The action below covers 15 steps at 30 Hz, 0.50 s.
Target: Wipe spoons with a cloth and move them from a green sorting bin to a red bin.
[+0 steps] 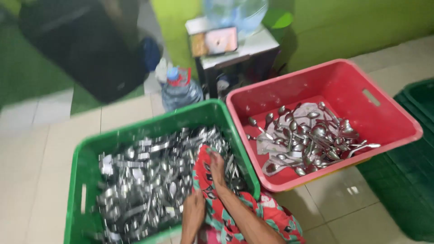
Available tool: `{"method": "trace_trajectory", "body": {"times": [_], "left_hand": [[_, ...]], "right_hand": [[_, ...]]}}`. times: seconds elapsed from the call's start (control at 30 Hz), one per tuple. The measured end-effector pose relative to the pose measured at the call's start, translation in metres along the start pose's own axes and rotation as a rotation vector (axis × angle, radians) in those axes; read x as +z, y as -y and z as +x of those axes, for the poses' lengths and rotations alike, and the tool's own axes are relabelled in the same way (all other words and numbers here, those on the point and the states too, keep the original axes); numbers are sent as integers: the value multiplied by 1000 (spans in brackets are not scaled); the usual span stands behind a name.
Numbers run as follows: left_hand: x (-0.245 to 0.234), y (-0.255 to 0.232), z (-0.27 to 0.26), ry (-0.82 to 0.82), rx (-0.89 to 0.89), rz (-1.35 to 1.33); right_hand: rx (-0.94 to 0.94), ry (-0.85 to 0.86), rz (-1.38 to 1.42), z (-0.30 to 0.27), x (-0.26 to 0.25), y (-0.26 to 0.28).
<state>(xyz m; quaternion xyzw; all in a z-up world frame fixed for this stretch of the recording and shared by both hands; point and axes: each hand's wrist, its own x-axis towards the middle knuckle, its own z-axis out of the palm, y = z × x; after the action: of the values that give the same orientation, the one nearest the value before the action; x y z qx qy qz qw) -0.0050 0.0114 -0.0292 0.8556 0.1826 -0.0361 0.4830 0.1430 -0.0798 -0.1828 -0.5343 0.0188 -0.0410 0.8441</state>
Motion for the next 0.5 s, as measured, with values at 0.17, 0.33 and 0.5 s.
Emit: {"method": "trace_trajectory", "body": {"times": [0.17,0.33,0.5], "left_hand": [[-13,18,25,-159,-129,-433],[5,36,62,-47,20,138],[-51,-2,56,-48,-41,423]], "right_hand": [[327,-235,-160,-8,6,-2],[420,263,-175,-18,43,25],[243,228,-312,-21,37,54]]}}
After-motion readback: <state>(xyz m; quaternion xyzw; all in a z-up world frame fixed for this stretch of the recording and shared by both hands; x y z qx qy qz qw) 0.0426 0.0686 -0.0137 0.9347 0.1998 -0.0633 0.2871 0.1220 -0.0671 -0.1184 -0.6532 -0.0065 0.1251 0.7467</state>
